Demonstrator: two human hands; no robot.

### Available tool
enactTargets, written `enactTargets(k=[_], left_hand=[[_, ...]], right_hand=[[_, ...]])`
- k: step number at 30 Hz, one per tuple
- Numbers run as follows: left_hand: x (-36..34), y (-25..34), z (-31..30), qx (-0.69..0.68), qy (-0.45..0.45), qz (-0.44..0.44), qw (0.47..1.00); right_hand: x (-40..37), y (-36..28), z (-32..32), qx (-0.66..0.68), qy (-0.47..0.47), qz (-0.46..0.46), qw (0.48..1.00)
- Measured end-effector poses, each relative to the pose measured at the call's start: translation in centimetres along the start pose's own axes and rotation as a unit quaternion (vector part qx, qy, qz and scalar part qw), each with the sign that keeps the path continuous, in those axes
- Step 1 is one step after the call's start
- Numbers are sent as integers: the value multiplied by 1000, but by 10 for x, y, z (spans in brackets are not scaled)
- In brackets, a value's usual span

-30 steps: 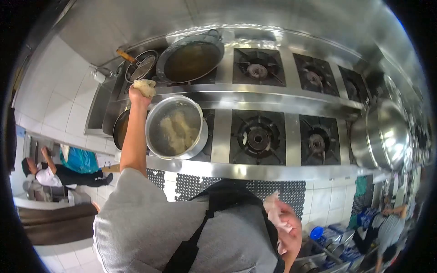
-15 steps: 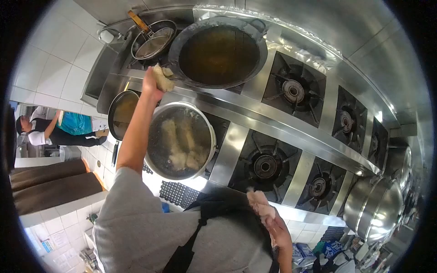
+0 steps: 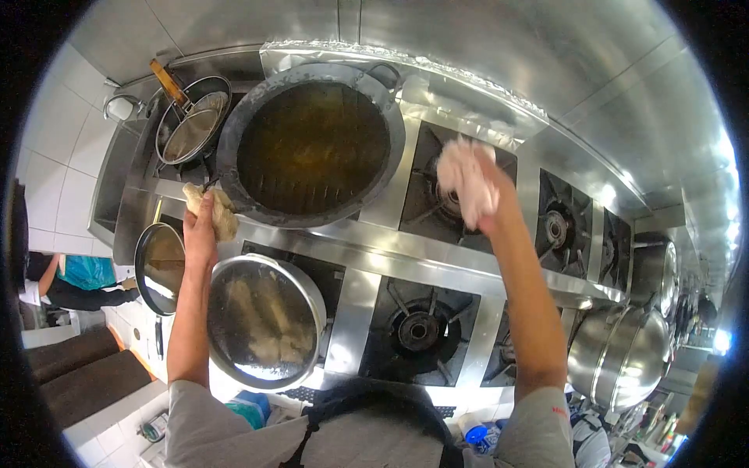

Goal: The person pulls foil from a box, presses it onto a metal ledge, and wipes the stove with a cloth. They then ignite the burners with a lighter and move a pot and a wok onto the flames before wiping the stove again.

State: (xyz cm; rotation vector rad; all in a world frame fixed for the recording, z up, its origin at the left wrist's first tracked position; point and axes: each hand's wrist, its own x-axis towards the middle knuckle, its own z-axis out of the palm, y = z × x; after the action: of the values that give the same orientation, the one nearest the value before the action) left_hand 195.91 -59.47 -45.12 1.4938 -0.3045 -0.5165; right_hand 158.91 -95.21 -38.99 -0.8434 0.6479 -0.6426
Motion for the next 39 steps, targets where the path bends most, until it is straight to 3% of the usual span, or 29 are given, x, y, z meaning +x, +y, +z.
enactTargets(k=[1, 2, 4, 7, 10, 12, 13, 14, 16, 19, 22, 25, 28, 31, 34, 35, 36, 38, 39], left_hand=[[0, 4, 2, 10, 12, -5, 1000], [0, 7, 5, 20, 24, -10, 999], [3, 8, 8, 9, 32, 0, 999], [5, 11, 14, -42, 71, -63, 995], [9, 16, 21, -66, 93, -108, 988], [13, 10, 22, -54, 92, -98, 989], [16, 6, 20, -44, 91, -88, 991], [18, 2, 19, -41, 94, -85, 991], [21, -6, 19, -40, 97, -57, 993], [22, -8, 22, -23, 121, -33, 992], [17, -2, 27, -9, 133, -20, 991], [9, 13, 32, -16, 130, -9, 991], [-1, 27, 36, -9, 115, 5, 993], [-13, 41, 44, 1, 104, 7, 995], [-34, 56, 62, 2, 81, 2, 997], [-45, 64, 73, 6, 88, -5, 996], [-56, 71, 85, 12, 94, -14, 995], [-74, 76, 103, 14, 74, -23, 997], [-83, 76, 111, 11, 69, -37, 997]], right_hand=[[40, 1, -11, -11, 45, -36, 998], [78, -9, -9, -5, -21, -43, 999], [134, -19, 11, -14, -4, -46, 999], [203, -11, 6, -46, -53, -14, 997], [215, -3, 49, -146, -117, 18, 982], [242, 13, 60, -330, -58, 43, 941], [232, 16, 72, -414, -27, -45, 909], [235, 18, 72, -410, -31, -46, 911], [242, 20, 68, -518, -20, -86, 851], [247, 34, 59, -420, -68, -137, 894], [252, 42, 51, -459, -40, -177, 870], [237, 39, 44, -462, 9, -128, 877], [213, 23, 37, -401, -16, -108, 909], [190, 3, 28, -393, -6, -167, 904], [159, -34, 14, -399, -17, -115, 910], [152, -41, 7, -406, -17, -167, 898], [142, -52, -4, -407, -2, -164, 899], [115, -81, -18, -411, -56, -52, 908], [107, -84, -24, -415, -12, -98, 905]])
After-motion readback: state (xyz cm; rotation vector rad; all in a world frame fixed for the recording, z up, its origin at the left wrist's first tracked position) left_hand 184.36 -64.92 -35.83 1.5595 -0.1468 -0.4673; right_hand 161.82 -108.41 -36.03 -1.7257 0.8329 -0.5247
